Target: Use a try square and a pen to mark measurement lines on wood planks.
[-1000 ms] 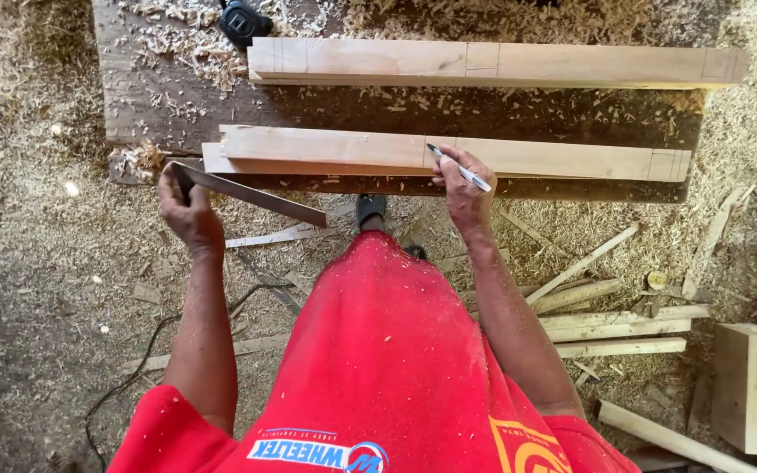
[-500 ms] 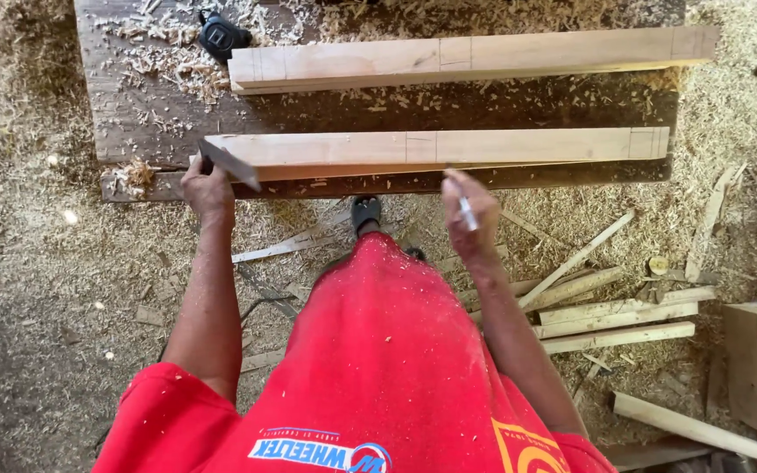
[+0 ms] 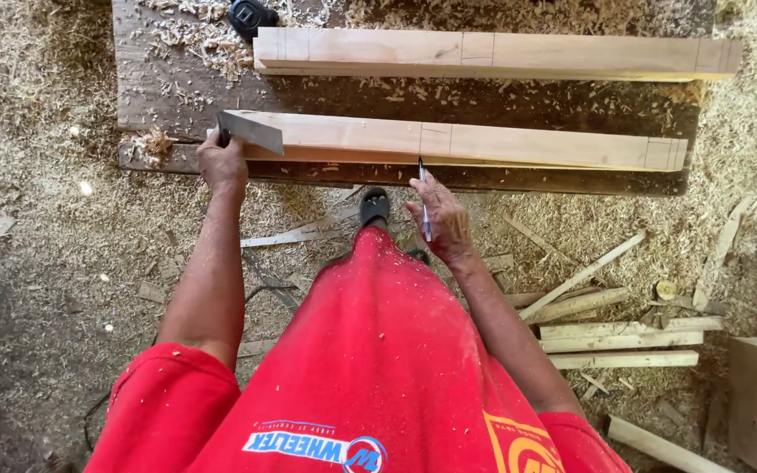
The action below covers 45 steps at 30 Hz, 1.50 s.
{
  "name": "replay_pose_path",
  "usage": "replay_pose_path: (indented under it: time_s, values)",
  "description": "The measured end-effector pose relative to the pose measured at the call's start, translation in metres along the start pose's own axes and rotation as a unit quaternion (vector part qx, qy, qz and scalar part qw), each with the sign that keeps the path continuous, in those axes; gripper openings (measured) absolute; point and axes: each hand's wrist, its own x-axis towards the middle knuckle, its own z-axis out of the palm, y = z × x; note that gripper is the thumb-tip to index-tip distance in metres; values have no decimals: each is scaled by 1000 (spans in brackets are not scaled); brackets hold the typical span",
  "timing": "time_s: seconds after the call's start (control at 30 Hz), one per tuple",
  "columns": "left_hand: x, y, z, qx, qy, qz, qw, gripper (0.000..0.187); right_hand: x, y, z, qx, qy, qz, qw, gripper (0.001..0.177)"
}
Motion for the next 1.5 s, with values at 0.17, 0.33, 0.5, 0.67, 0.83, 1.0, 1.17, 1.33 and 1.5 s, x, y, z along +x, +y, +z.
replay_pose_path:
  time_s: [0.17, 0.33, 0.5, 0.67, 0.83, 1.0, 1.17, 1.33, 1.5]
  values:
    - [-4, 6, -1, 6, 4, 13, 1000, 29, -2, 12, 4, -22, 18, -28, 999, 41]
    - [-1, 2, 1, -16, -27, -59, 998, 20, -18, 36, 12, -62, 46, 21, 997, 30]
    - [-7, 4, -4, -14, -30, -24, 999, 20, -30, 32, 3, -36, 53, 48, 997, 32]
    - [-43, 6, -28, -61, 26, -53, 996, 27, -35, -5, -27, 12, 72, -2, 997, 29]
    - [-71, -35, -73, -203, 78, -91, 972, 24, -53, -33, -30, 71, 99, 32, 992, 28]
    - [-75, -2, -118, -201, 71, -14, 977, 27, -53, -47, -26, 112, 63, 95, 987, 29]
    - [-58, 16, -84, -353, 21, -53, 934, 35, -6, -70, -28, 304, 115, 222, 919, 25]
    - [-92, 78, -56, -489, -169, -29, 855, 38, 94, -149, -32, 268, 100, 77, 955, 25]
    - [-127, 63, -29, -537, -249, -30, 806, 32, 138, -179, -4, 411, -106, 116, 898, 30]
